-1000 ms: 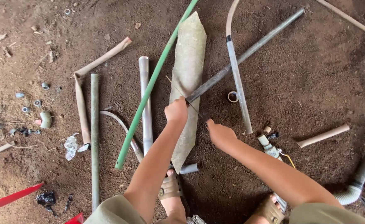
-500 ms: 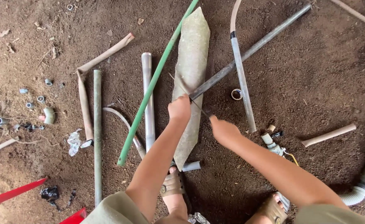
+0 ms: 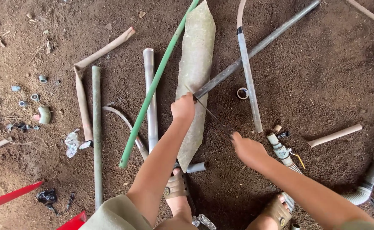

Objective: The person uses a hacksaw to cut a metal pipe resting on a large stone. After cutting, they pick up and inspect a flexible hose and a metal pipe, then place them back on the ground among other scattered pipes and fittings.

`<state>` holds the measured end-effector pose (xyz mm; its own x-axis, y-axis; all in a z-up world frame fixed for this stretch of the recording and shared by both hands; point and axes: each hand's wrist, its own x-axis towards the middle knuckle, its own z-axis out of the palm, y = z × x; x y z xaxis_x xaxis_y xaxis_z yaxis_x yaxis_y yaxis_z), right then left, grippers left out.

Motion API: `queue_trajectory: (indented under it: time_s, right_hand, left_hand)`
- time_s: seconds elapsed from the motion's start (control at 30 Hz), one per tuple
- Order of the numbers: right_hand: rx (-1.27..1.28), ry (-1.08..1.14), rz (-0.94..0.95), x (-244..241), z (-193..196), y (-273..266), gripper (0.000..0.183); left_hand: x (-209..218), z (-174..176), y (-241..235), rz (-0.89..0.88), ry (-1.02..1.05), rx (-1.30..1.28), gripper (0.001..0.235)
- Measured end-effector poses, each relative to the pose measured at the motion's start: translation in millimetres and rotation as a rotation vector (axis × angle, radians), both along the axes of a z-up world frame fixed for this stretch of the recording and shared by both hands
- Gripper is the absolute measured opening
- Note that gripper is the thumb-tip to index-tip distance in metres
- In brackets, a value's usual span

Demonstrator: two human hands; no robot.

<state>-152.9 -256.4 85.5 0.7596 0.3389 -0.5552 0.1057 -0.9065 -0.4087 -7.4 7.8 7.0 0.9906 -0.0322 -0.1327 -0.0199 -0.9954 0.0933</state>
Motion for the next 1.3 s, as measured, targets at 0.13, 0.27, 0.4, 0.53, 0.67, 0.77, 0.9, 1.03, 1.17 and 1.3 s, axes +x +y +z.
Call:
queue_trajectory:
  time_s: [0.13, 0.27, 0.4, 0.53, 0.67, 0.77, 0.9, 1.03, 1.17, 1.3]
  right_hand:
    - [0.09, 0.047, -0.006, 56.5, 10.3, 49.2, 0.04]
    - [0.123, -0.026, 0.001, 83.3, 22.8, 75.9, 0.046]
    - [0.138, 0.106, -0.066, 41.9, 12.5, 49.8, 0.049]
    - [-0.048, -0.117, 0.143, -32.1, -45.3, -25.3, 0.044]
    - [-0.323, -0.293, 0.427, -30.6, -37.2, -30.3, 0.037]
    - [-0.081, -0.043, 0.096, 10.0, 12.7, 14.0, 0.046]
    - [0.036, -0.044, 0.027, 52.6, 2.2, 50.6, 0.047]
    - [0.101, -0.018, -0.024, 42.6, -10.0, 38.3, 0.044]
    - [-0.014, -0.061, 0.023, 4.6, -17.8, 3.0, 0.036]
    - [-0.133, -0.085, 0.122, -16.7, -9.1, -13.9, 0.037]
  left_hand:
    - [3.9, -12.6, 0.5, -0.001, -0.011, 0.006, 0.012]
    - [-0.3, -11.6, -1.6, 0.014, -0.01, 0.024, 0.012]
    - [-2.1, 2.0, -2.9, 0.012, -0.035, 0.023, 0.013]
    - [-4.6, 0.1, -1.1, 0.001, -0.015, -0.027, 0.012]
    - [-8.4, 13.6, -4.1, 0.014, -0.006, 0.009, 0.013]
    - [-7.8, 13.7, -4.6, 0.013, 0.005, 0.013, 0.016]
    - [-4.2, -1.2, -3.1, 0.006, -0.027, 0.014, 0.015]
    - [-4.6, 1.0, -5.2, -0.021, -0.006, 0.043, 0.013]
    - [-2.8, -8.0, -5.1, -0.013, -0.042, 0.026, 0.013]
    - [-5.9, 11.7, -5.3, -0.044, -0.057, 0.056, 0.009]
